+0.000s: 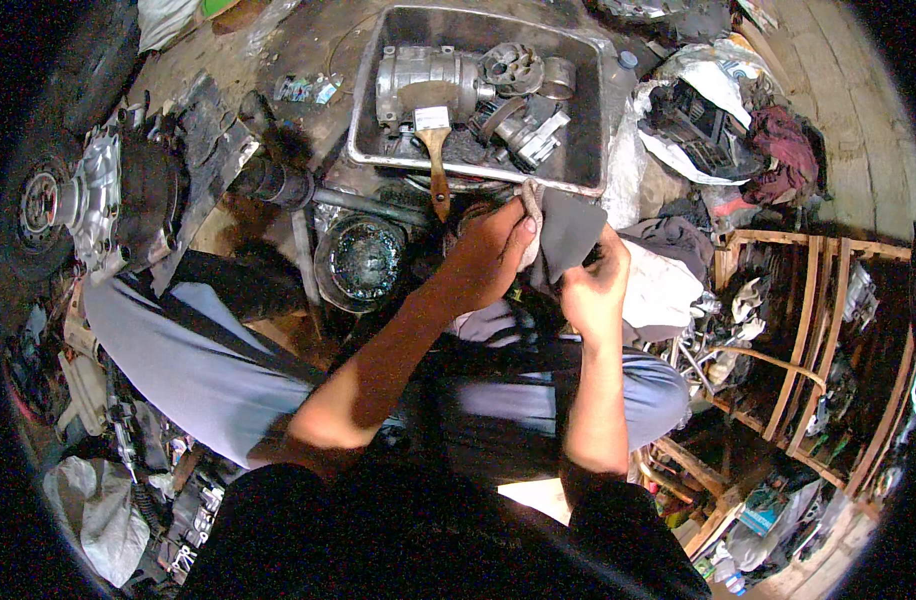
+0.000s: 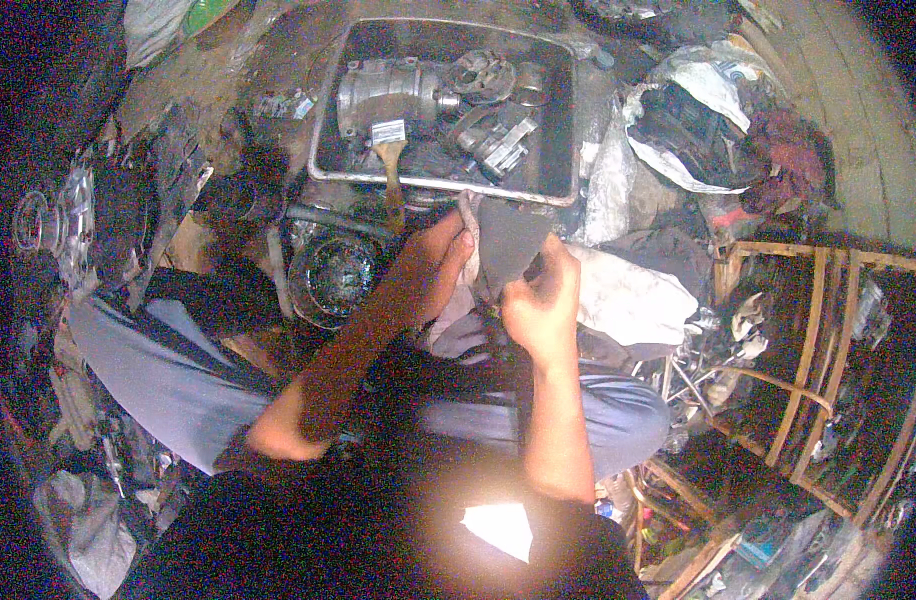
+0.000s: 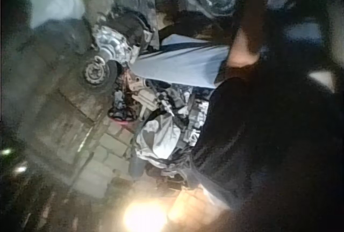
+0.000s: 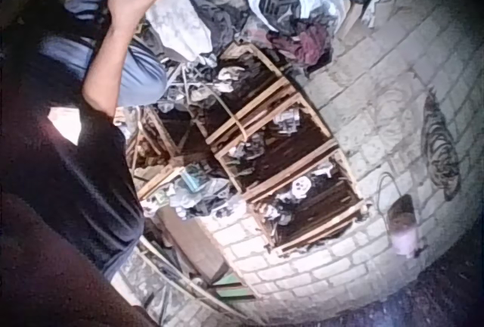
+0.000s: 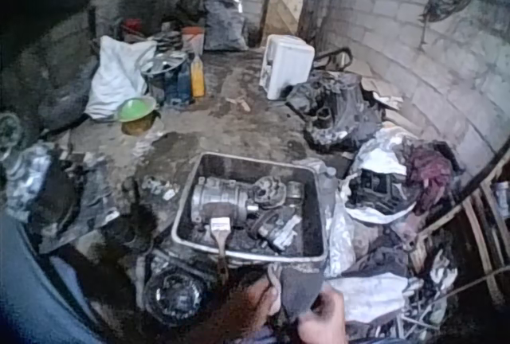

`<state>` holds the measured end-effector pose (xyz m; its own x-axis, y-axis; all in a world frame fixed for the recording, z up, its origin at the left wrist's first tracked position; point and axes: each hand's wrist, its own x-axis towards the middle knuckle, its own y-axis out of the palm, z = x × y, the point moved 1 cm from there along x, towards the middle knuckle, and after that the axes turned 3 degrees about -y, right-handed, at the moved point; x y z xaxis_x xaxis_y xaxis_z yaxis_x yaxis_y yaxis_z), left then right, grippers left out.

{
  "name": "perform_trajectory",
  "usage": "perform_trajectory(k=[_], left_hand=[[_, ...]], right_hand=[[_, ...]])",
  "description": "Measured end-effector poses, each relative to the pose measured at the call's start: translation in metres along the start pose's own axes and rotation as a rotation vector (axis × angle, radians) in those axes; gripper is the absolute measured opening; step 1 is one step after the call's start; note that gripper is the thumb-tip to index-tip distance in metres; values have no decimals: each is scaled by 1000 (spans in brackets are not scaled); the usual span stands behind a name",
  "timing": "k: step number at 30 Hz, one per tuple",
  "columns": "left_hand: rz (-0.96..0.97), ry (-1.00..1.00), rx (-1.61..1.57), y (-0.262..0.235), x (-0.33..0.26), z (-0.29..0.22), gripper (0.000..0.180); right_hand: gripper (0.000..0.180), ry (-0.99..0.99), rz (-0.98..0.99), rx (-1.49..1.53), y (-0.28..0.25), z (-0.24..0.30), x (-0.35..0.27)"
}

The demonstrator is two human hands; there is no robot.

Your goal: The person sits on the floor and assembles a mechanical part, likely a transmission housing. They insert small components, wipe them with a cloth, and use a wrench to tighten bolts on the assembly.

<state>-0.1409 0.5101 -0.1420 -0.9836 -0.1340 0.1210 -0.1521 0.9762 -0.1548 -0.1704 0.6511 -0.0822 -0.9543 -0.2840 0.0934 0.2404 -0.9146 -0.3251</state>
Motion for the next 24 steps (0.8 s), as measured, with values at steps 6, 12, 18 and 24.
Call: perform_trajectory(k=[6, 12, 18, 24], left_hand=[[56, -123, 17, -3, -3, -7, 29], [68, -126, 43, -6, -2, 9, 24], [6, 77, -7, -5, -6, 22, 25], [-46, -313, -102, -2, -2, -2, 31]], right_hand=[[43, 207, 45, 56, 1, -11, 2], [42, 33, 73, 24, 10, -2, 0], [43, -321, 231, -344, -5, -11, 1], [36, -208, 88, -278, 5, -14, -2]])
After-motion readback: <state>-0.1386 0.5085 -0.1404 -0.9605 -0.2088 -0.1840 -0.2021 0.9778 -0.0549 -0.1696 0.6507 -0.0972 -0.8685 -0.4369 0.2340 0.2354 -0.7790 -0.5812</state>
